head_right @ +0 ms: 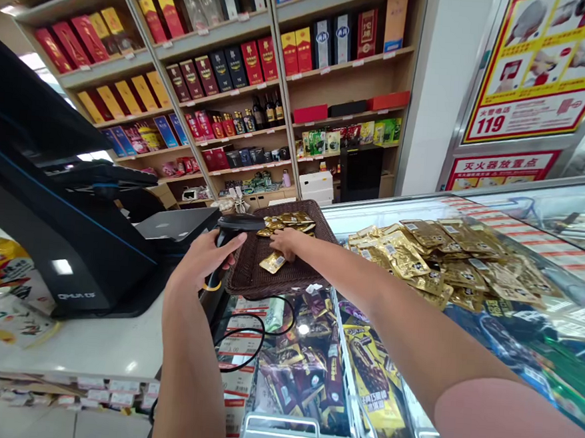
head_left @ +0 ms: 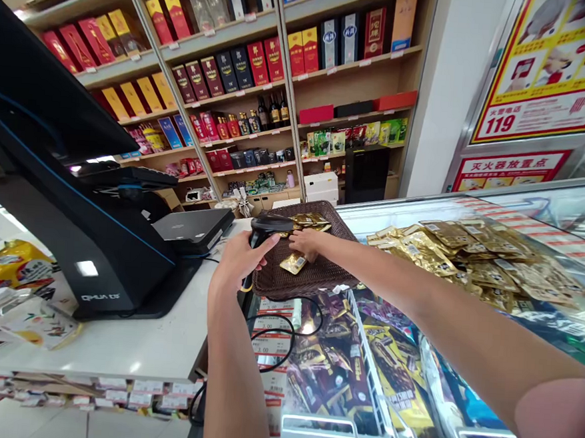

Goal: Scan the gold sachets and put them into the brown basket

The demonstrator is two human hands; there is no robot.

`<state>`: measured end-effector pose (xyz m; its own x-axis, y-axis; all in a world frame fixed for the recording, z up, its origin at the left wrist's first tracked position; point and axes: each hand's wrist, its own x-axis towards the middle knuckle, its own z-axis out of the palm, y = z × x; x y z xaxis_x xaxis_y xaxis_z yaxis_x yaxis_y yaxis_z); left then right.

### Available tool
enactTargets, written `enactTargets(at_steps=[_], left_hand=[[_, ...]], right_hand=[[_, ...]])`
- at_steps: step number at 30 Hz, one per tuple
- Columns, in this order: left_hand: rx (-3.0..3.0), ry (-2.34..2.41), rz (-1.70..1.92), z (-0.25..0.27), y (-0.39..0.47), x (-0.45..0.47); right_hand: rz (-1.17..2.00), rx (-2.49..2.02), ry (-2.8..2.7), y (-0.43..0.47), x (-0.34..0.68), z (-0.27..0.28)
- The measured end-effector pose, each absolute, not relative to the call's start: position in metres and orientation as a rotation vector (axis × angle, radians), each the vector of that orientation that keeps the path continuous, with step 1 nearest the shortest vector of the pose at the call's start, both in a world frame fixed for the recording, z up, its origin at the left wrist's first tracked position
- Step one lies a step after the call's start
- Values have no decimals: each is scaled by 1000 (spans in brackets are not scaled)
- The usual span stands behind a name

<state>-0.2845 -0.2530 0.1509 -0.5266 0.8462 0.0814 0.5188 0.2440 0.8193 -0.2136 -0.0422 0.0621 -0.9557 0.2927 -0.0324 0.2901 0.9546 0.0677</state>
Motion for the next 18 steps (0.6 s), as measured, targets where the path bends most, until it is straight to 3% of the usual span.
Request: enactTargets(at_steps=[4,9,15,18], left_hand=[[1271,2141,1199,152,-252,-279],[1293,2166,1150,155,-249,-268],[1340,2035,1187,155,-238,-250],[1364,1957,1142,151,-231,-241]], right_hand=[[-182,524,3066,-34,-198,66],[-586,1000,3161,-37,-157,62],[-1531,1430,2924,-57,-76,66],[-1409,1637,2904,-62,-36,66]])
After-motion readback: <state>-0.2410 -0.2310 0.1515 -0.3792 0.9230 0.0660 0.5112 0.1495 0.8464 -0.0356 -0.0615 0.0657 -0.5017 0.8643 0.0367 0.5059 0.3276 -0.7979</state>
